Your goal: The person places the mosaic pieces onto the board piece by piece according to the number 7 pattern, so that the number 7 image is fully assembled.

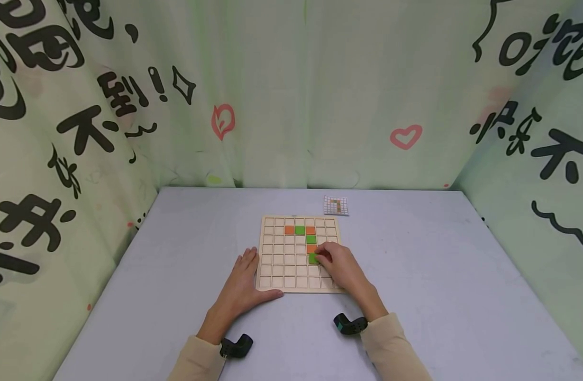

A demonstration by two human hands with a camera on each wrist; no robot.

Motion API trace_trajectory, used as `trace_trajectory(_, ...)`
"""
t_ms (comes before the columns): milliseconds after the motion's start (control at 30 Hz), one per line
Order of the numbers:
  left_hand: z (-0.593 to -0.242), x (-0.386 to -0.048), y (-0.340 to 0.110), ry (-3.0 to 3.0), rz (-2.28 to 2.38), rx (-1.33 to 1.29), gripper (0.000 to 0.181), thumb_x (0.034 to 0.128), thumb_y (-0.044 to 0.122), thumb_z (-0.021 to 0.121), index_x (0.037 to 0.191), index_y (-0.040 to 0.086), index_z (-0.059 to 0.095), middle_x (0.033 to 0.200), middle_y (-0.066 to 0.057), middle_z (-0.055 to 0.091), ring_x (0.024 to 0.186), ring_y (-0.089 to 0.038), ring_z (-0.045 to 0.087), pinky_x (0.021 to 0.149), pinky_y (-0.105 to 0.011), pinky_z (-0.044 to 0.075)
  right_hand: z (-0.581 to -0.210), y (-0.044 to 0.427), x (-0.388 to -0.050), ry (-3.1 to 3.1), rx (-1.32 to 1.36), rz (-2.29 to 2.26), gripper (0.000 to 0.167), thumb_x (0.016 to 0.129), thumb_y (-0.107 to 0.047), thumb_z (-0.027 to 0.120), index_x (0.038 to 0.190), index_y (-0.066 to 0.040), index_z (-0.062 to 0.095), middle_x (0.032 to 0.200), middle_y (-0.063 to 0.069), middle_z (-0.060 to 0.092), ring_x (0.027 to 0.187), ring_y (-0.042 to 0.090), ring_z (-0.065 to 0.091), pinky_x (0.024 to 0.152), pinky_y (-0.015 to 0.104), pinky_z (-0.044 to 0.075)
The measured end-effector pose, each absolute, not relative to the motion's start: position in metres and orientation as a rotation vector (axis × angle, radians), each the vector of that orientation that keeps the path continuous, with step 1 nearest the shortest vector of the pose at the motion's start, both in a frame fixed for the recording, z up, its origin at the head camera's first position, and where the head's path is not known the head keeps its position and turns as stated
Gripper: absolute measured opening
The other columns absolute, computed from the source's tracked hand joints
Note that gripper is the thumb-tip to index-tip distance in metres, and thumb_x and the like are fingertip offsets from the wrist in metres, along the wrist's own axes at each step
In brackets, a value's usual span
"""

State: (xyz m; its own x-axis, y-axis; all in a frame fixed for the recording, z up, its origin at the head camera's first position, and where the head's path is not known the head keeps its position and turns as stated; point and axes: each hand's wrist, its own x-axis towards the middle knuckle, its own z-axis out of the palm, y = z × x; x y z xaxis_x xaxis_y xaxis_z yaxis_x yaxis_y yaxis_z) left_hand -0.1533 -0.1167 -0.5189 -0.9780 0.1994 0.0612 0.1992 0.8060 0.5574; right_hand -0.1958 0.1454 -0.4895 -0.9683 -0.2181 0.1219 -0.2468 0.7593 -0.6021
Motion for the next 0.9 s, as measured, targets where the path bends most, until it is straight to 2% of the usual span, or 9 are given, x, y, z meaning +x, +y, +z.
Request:
trace_trajectory(567, -0.5176, -0.1532, -0.1151, 2.986, 0.912, 0.332, 0.116, 0.0716, 0.065, 0.079, 0.156, 0.001, 0.032, 0.164, -0.017, 0.028, 0.156, -0.032, 0.021, 0.13, -0.046, 0.019, -0.4903, 0.1462, -0.1961, -2.883, 0.425, 1.026, 0.012, 0.095, -0.015, 0.069, 0.104, -0.008, 0.075, 0.1, 0.005, 0.07, 0.086, 0.015, 0.06, 0.078, 0.033, 0.054)
trace_trajectory(900, -0.5182, -0.1532, -0.1156, 2.991, 0.901, 0.332, 0.117, 0.0714, 0.066, 0.079, 0.155, 0.0, 0.032, 0.164, -0.017, 0.029, 0.155, -0.032, 0.021, 0.129, -0.046, 0.019, -0.4932, 0.1452, -0.1969, -2.853, 0.429, 1.003, 0.011, 0.092, -0.012, 0.072, 0.1, -0.007, 0.078, 0.093, 0.003, 0.068, 0.08, 0.011, 0.058, 0.069, 0.026, 0.05)
